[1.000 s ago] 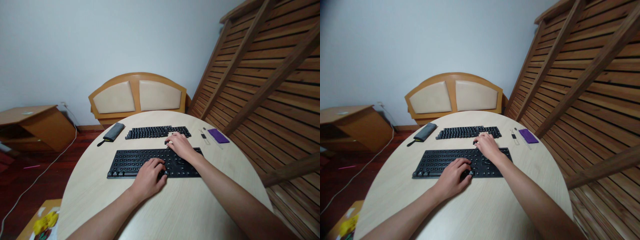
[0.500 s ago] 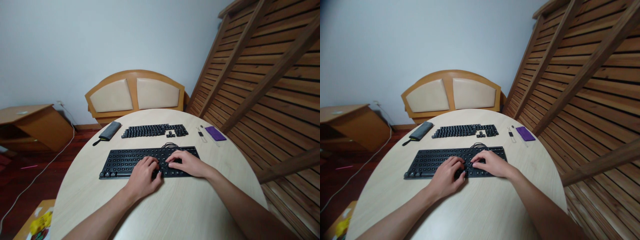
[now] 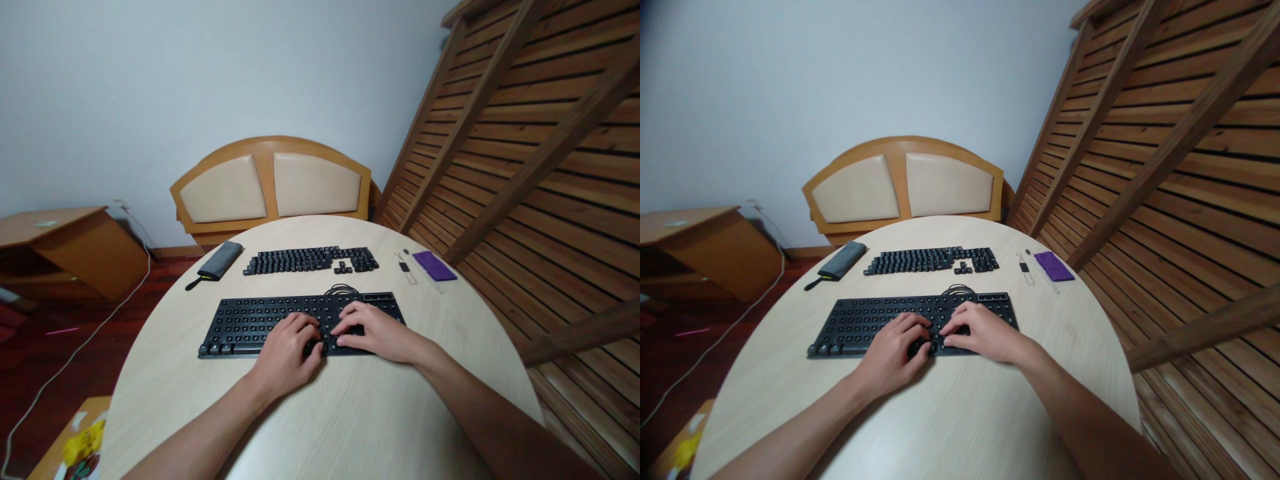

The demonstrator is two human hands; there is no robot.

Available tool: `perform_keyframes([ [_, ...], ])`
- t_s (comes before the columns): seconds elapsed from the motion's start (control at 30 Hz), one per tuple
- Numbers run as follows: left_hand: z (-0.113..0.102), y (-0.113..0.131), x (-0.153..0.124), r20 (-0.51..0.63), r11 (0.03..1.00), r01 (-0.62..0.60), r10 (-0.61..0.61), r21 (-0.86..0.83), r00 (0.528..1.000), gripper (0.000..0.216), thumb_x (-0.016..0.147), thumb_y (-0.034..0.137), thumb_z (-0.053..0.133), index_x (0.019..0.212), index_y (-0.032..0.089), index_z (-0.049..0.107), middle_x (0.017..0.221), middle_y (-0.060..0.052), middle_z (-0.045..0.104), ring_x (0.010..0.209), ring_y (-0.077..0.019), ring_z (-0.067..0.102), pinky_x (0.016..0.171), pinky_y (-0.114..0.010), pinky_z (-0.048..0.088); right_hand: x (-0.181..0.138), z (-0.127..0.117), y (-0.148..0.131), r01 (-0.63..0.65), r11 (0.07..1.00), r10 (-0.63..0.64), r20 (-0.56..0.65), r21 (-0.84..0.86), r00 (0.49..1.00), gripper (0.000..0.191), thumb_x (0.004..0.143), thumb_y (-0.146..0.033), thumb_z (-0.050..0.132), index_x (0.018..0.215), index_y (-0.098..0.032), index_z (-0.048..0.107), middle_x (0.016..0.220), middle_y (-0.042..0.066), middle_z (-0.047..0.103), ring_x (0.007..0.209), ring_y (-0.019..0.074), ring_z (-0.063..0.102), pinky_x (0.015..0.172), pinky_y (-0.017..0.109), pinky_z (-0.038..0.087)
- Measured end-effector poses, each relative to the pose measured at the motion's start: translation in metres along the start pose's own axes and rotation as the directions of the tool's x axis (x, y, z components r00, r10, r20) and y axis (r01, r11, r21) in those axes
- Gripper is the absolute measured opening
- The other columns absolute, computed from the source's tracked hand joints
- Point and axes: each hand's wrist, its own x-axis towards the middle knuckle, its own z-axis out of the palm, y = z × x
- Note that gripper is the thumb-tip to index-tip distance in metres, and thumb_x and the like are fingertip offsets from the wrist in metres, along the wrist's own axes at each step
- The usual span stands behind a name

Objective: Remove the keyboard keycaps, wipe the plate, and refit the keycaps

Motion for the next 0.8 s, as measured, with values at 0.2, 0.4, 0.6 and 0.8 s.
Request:
perform_keyframes([
  [0.2, -0.001, 0.001, 0.000, 0.008, 1.000, 0.007, -0.007, -0.003, 1.000, 0.009, 0.090, 0.023, 0.057, 0.090, 0.020, 0.066, 0.110, -0.008, 0.068, 0.107, -0.0272, 0.060, 0.091, -0.046, 0.053, 0.000, 0.004, 0.001, -0.026, 0.998, 0.027, 0.005, -0.051, 1.000, 0.021, 0.087, -0.038, 0.074, 0.105, -0.029, 0.080, 0.108, 0.007, 0.070, 0.112, 0.0232, 0.060, 0.098, 0.035, 0.045],
  [0.4, -0.001, 0.002, 0.001, 0.012, 1.000, 0.007, -0.006, -0.004, 1.000, 0.009, 0.090, 0.023, 0.057, 0.091, 0.019, 0.066, 0.110, -0.008, 0.068, 0.107, -0.0271, 0.060, 0.091, -0.046, 0.052, 0.001, 0.007, -0.001, 0.019, 0.994, -0.017, 0.021, -0.108, 1.000, 0.021, 0.088, -0.036, 0.073, 0.107, -0.029, 0.079, 0.106, 0.006, 0.073, 0.114, 0.0238, 0.058, 0.098, 0.037, 0.045],
  [0.6, 0.000, 0.000, 0.000, -0.001, 1.000, -0.007, 0.007, -0.005, 1.000, 0.009, 0.089, 0.024, 0.058, 0.091, 0.019, 0.066, 0.110, -0.008, 0.068, 0.106, -0.0268, 0.060, 0.091, -0.046, 0.053, 0.001, 0.011, -0.003, 0.094, 0.984, -0.092, 0.016, -0.153, 0.996, 0.018, 0.087, -0.031, 0.075, 0.103, -0.025, 0.079, 0.099, 0.005, 0.074, 0.107, 0.0231, 0.060, 0.094, 0.036, 0.046],
  [0.8, 0.003, 0.001, -0.001, -0.031, 1.000, -0.028, 0.028, -0.014, 0.999, 0.012, 0.089, 0.027, 0.060, 0.095, 0.020, 0.066, 0.113, -0.008, 0.068, 0.115, -0.0288, 0.056, 0.098, -0.049, 0.050, 0.002, 0.012, -0.004, 0.121, 0.977, -0.122, 0.007, -0.174, 0.993, 0.017, 0.087, -0.033, 0.075, 0.101, -0.024, 0.078, 0.097, 0.005, 0.074, 0.104, 0.0230, 0.060, 0.093, 0.036, 0.046],
])
